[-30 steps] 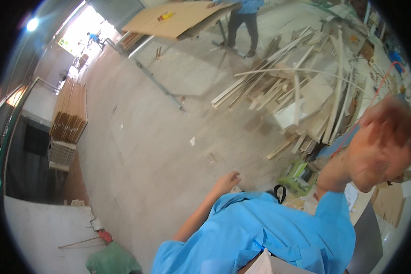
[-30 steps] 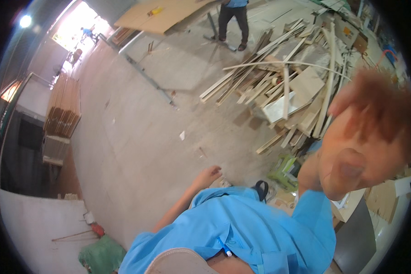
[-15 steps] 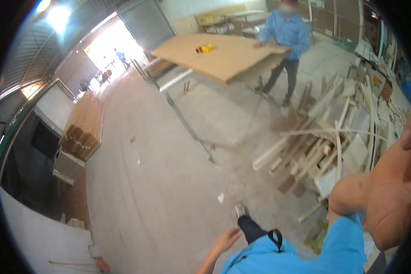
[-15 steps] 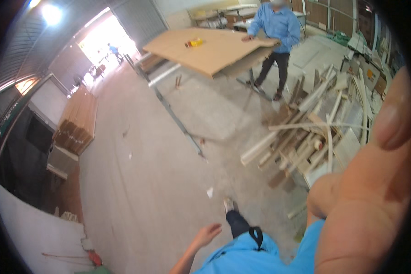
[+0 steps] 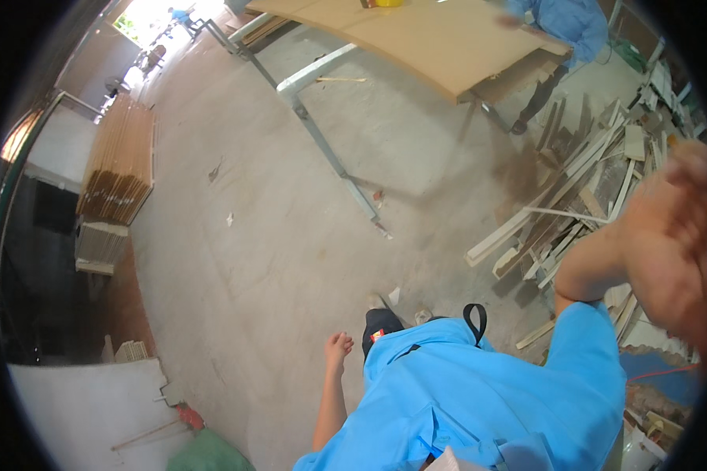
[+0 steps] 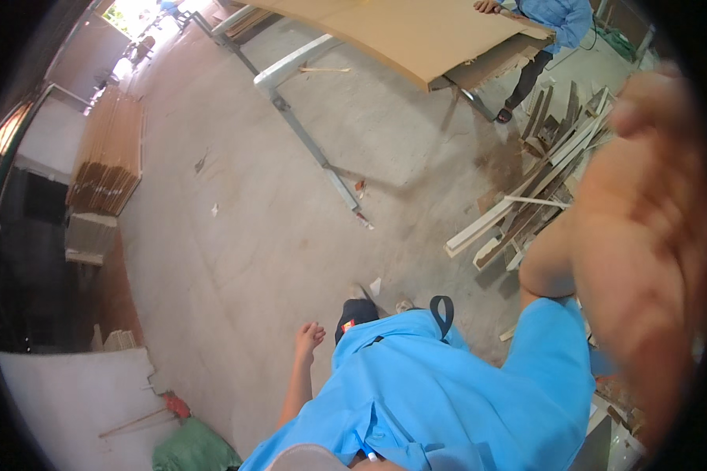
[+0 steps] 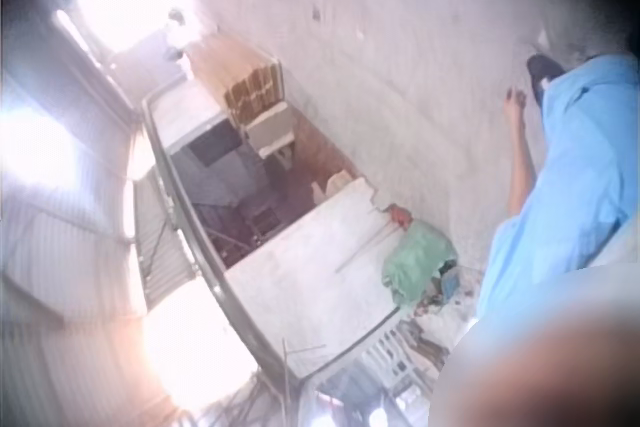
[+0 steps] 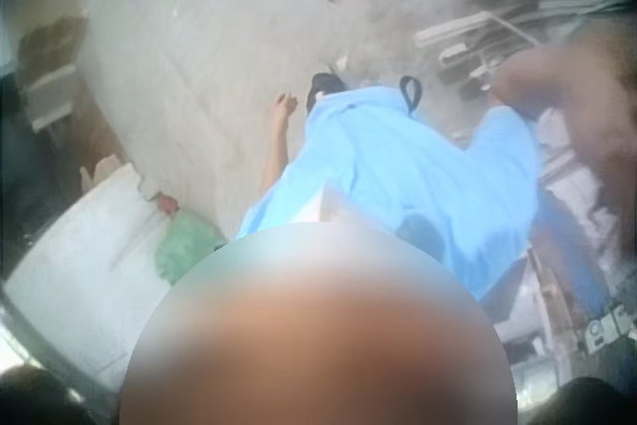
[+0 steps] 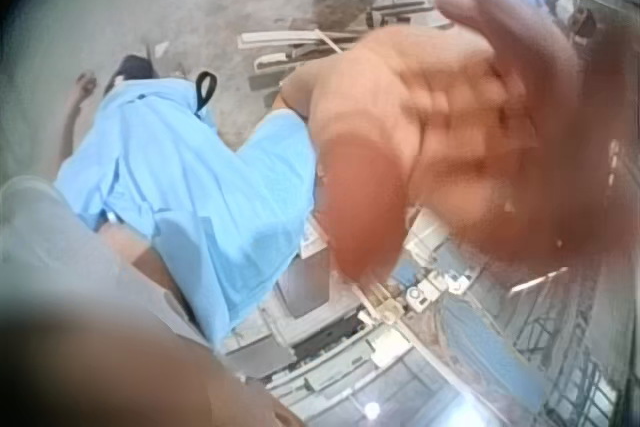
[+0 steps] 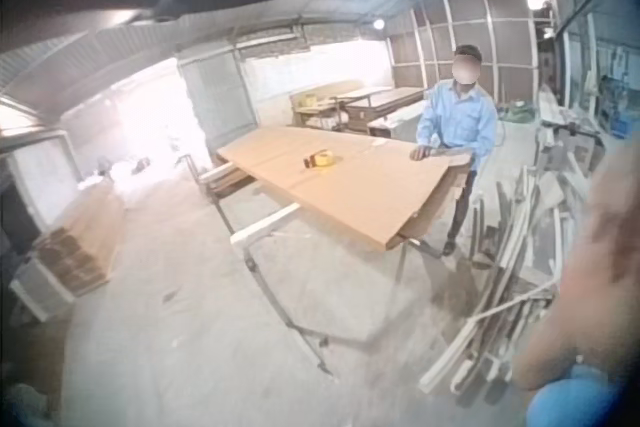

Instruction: The person tapes together two large cardboard sheets on a work table using a tape dispenser, then uses a utility knife to cut and trim the joined cardboard. A coworker assists by holding the sheets steady.

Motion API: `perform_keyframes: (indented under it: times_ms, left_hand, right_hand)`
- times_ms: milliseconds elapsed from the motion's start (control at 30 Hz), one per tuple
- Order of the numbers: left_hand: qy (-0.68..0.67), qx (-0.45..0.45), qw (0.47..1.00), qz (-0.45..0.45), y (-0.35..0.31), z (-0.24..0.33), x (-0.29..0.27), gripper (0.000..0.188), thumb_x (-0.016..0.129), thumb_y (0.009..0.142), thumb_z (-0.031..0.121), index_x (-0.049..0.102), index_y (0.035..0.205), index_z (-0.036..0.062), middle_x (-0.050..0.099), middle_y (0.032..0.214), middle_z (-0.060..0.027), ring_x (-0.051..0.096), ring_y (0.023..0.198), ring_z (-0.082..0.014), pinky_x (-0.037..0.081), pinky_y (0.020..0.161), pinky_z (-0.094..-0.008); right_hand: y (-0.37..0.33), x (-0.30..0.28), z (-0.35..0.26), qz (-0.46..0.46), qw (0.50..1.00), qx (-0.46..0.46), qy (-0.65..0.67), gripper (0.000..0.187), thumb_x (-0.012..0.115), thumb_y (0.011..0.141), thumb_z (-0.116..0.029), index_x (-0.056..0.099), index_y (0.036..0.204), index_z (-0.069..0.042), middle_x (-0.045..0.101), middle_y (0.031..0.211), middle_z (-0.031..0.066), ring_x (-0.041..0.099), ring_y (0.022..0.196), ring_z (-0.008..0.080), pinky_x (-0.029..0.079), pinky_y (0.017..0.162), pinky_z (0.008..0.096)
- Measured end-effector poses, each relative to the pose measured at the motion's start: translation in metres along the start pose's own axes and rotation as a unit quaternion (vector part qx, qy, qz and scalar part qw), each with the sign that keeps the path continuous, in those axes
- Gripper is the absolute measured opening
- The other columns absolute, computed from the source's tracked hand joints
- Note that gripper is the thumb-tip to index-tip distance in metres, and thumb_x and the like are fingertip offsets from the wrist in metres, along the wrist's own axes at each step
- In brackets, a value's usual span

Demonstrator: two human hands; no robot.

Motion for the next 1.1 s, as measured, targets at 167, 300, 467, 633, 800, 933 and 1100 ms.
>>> perform_keyframes:
  times_ms: [167, 300, 467, 633, 800, 933, 1100]
  left_hand:
    - [-0.006, 0.031, 0.999, -0.030, 0.099, 0.101, 0.016, 0.032, 0.066, 0.107, 0.025, 0.065, 0.128, 0.0003, 0.075, 0.103, -0.0096, 0.072, 0.090, -0.0156, 0.056, 0.078, -0.0301]
    - [0.133, 0.153, 0.977, -0.066, 0.194, 0.252, 0.045, 0.031, 0.065, 0.105, 0.023, 0.068, 0.126, 0.0010, 0.074, 0.103, -0.0094, 0.071, 0.088, -0.0157, 0.055, 0.077, -0.0299]
    - [0.285, 0.366, 0.876, -0.133, 0.221, 0.495, 0.150, 0.037, 0.066, 0.104, 0.024, 0.066, 0.132, 0.0009, 0.077, 0.107, -0.0160, 0.074, 0.097, -0.0257, 0.057, 0.086, -0.0380]
    - [0.371, 0.540, 0.716, -0.241, 0.194, 0.684, 0.328, 0.046, 0.072, 0.101, 0.028, 0.063, 0.139, 0.0030, 0.073, 0.122, -0.0227, 0.072, 0.113, -0.0388, 0.057, 0.095, -0.0455]
    - [0.434, 0.715, 0.504, -0.214, 0.153, 0.797, 0.496, 0.070, 0.082, 0.092, 0.029, 0.053, 0.153, 0.0103, 0.053, 0.155, -0.0202, 0.050, 0.143, -0.0416, 0.045, 0.116, -0.0520]
    - [0.509, 0.766, 0.254, -0.300, 0.136, 0.823, 0.604, 0.089, 0.084, 0.086, 0.042, 0.046, 0.160, 0.0134, 0.040, 0.167, -0.0188, 0.034, 0.156, -0.0415, 0.032, 0.126, -0.0549]
    - [0.545, 0.729, 0.112, -0.399, 0.146, 0.813, 0.642, 0.105, 0.080, 0.081, 0.061, 0.039, 0.166, 0.0141, 0.030, 0.173, -0.0237, 0.026, 0.160, -0.0466, 0.021, 0.131, -0.0595]
  right_hand:
    - [-0.141, 0.007, 0.228, -0.027, 0.914, 0.307, -0.265, 0.036, 0.072, 0.102, -0.014, 0.067, 0.137, -0.004, 0.074, 0.121, 0.0059, 0.066, 0.102, 0.0127, 0.053, 0.087, 0.0275]
    - [-0.321, 0.009, 0.337, -0.152, 0.711, 0.543, -0.421, 0.053, 0.076, 0.098, -0.024, 0.060, 0.143, -0.002, 0.074, 0.119, 0.0153, 0.072, 0.097, 0.0229, 0.057, 0.086, 0.0365]
    - [-0.416, -0.017, 0.365, -0.022, 0.663, 0.617, -0.423, 0.060, 0.078, 0.095, -0.025, 0.057, 0.146, -0.001, 0.070, 0.130, 0.0194, 0.071, 0.110, 0.0282, 0.057, 0.090, 0.0405]
    - [-0.400, -0.062, 0.407, 0.036, 0.638, 0.570, -0.516, 0.076, 0.082, 0.092, -0.025, 0.046, 0.156, -0.004, 0.064, 0.139, 0.0228, 0.067, 0.120, 0.0320, 0.055, 0.096, 0.0429]
    - [-0.394, -0.087, 0.483, -0.012, 0.629, 0.519, -0.578, 0.091, 0.085, 0.086, -0.018, 0.036, 0.163, -0.007, 0.060, 0.146, 0.0256, 0.063, 0.130, 0.0388, 0.051, 0.108, 0.0462]
    - [-0.418, -0.097, 0.508, 0.080, 0.663, 0.587, -0.457, 0.097, 0.085, 0.085, -0.010, 0.032, 0.165, -0.009, 0.055, 0.155, 0.0250, 0.056, 0.141, 0.0413, 0.047, 0.115, 0.0458]
    - [-0.423, -0.100, 0.504, 0.126, 0.661, 0.630, -0.388, 0.105, 0.085, 0.085, -0.007, 0.023, 0.171, -0.012, 0.047, 0.164, 0.0231, 0.049, 0.151, 0.0372, 0.042, 0.120, 0.0437]
Point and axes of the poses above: each hand's wrist, its own y-axis towards the middle knuckle, its own x-axis out of the palm, z = x × y, the point moved 9 cm from there along y, towards the middle knuckle
